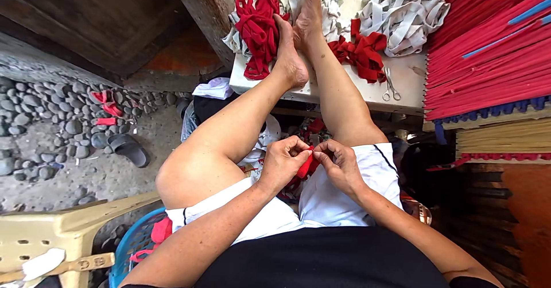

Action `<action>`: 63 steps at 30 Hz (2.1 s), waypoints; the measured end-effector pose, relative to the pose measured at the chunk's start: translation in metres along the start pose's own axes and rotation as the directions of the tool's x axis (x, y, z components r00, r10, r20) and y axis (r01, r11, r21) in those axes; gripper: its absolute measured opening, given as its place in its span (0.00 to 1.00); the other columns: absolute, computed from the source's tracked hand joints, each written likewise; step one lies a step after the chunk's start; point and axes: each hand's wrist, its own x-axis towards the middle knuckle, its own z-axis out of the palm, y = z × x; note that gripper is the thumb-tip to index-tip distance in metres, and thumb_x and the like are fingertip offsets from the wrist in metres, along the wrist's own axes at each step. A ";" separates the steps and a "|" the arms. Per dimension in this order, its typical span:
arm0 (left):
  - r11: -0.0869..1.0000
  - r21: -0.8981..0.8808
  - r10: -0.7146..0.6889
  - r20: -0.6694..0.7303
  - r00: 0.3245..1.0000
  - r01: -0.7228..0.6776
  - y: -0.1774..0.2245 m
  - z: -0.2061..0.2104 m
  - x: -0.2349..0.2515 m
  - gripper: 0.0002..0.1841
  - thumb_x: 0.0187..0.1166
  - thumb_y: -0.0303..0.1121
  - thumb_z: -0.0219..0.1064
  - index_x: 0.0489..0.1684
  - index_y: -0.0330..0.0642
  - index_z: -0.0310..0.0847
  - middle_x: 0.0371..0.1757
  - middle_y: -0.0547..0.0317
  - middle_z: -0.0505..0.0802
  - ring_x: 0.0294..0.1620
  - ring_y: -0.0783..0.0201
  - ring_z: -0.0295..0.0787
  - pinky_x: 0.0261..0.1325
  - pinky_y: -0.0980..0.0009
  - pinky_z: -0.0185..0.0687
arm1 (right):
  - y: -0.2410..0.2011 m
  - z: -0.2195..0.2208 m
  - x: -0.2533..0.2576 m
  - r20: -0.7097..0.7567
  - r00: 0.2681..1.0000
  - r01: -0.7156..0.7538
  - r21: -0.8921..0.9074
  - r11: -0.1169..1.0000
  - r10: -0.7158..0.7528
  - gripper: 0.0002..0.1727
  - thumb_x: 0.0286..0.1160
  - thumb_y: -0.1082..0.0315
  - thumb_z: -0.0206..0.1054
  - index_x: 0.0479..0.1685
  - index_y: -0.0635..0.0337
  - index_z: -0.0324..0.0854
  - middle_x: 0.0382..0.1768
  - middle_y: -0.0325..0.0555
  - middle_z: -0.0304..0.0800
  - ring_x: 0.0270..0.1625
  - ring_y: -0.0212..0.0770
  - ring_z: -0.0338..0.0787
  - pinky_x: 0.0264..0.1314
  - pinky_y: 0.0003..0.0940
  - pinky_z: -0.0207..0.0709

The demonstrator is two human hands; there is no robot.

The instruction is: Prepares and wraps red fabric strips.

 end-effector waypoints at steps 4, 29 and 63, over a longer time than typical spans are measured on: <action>1.000 -0.012 0.024 -0.008 1.000 -0.025 0.000 0.000 0.000 0.02 0.73 0.25 0.77 0.35 0.41 0.90 0.27 0.64 0.91 0.21 0.75 0.82 0.25 0.78 0.79 | 0.000 0.001 0.000 -0.017 1.000 0.004 0.021 1.000 -0.003 0.03 0.77 0.77 0.66 0.39 0.65 0.85 0.34 0.43 0.87 0.34 0.30 0.86 0.39 0.24 0.82; 0.995 0.062 0.075 0.054 0.996 -0.078 0.001 -0.004 0.003 0.01 0.78 0.27 0.73 0.40 0.41 0.90 0.32 0.64 0.91 0.24 0.76 0.82 0.30 0.79 0.79 | 0.003 -0.005 0.005 0.118 0.958 -0.288 0.420 0.861 0.263 0.04 0.74 0.80 0.69 0.42 0.65 0.87 0.30 0.43 0.88 0.28 0.32 0.84 0.34 0.26 0.81; 0.946 0.298 -0.001 0.392 0.920 -0.126 0.002 -0.011 0.007 0.08 0.84 0.33 0.65 0.38 0.40 0.88 0.38 0.60 0.88 0.35 0.70 0.84 0.41 0.70 0.82 | 0.007 -0.005 0.008 0.310 0.889 -0.455 0.509 0.730 0.338 0.06 0.83 0.75 0.62 0.38 0.65 0.81 0.24 0.45 0.87 0.22 0.34 0.85 0.29 0.28 0.84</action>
